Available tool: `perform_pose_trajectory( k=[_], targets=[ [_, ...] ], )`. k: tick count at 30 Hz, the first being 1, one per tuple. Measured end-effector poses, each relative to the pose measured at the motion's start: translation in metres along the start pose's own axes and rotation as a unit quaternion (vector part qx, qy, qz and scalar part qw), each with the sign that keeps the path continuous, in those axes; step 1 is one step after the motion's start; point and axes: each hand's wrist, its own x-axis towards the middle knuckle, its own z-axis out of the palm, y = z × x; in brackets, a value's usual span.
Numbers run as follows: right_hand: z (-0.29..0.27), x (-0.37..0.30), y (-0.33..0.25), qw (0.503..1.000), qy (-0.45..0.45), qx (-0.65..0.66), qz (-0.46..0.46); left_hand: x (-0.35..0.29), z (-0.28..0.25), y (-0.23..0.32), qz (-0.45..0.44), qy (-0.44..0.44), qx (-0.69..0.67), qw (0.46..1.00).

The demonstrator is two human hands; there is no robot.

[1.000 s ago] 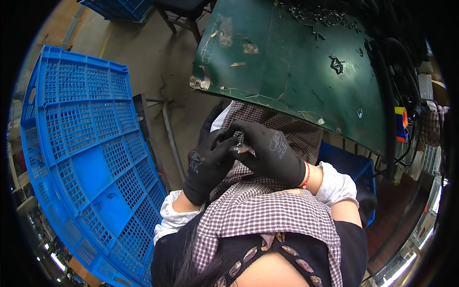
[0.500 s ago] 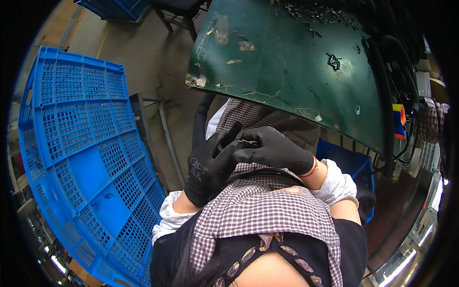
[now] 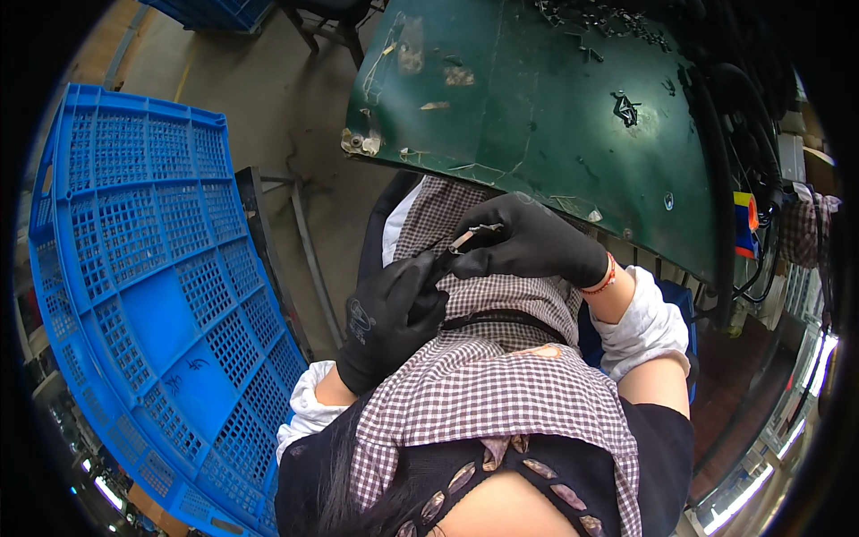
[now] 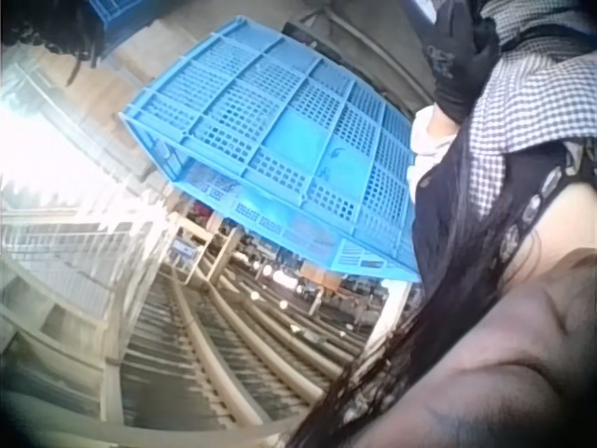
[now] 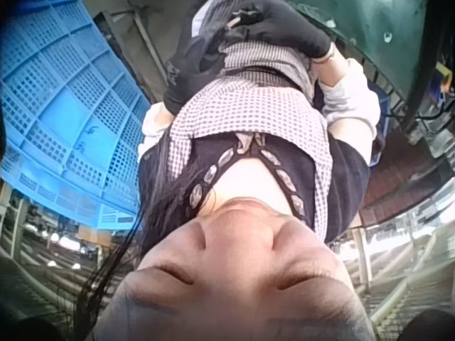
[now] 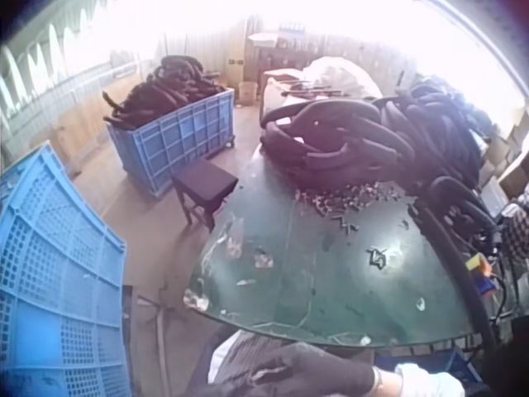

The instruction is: The person repeatedly picks up black rubber hoses and small metal clips from a green workbench. They attach the clips to the ends of the hoses and place the finished units into a blue crate. The process is repeated continuously throughout the clip.

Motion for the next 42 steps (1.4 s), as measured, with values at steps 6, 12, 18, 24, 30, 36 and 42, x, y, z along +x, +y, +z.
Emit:
perform_pose_trajectory(
  k=[6,12,18,24,30,36,42],
  targets=[
    [-0.011,0.007,0.000,0.980,-0.149,0.049,0.126,-0.007,0.001,-0.004,0.053,-0.017,0.018,0.998],
    [-0.004,0.017,0.028,0.958,-0.225,0.112,0.136,-0.009,0.000,-0.006,0.110,-0.015,0.031,0.993],
    [0.010,0.023,0.059,0.938,-0.256,0.216,0.090,-0.014,0.000,-0.007,0.100,-0.038,0.029,0.994],
    [0.008,0.019,0.042,0.971,-0.211,0.093,0.062,-0.017,0.003,-0.012,0.071,-0.022,0.001,0.997],
    [-0.021,-0.015,0.004,0.980,-0.085,-0.178,-0.017,-0.021,0.007,-0.013,0.051,0.020,0.005,0.998],
    [-0.019,-0.020,-0.022,0.939,-0.127,-0.317,-0.044,-0.024,0.011,-0.012,0.052,0.028,-0.012,0.998],
    [-0.015,-0.015,-0.027,0.896,-0.149,-0.410,-0.083,-0.024,0.010,-0.009,0.041,-0.024,-0.015,0.999]
  ],
)
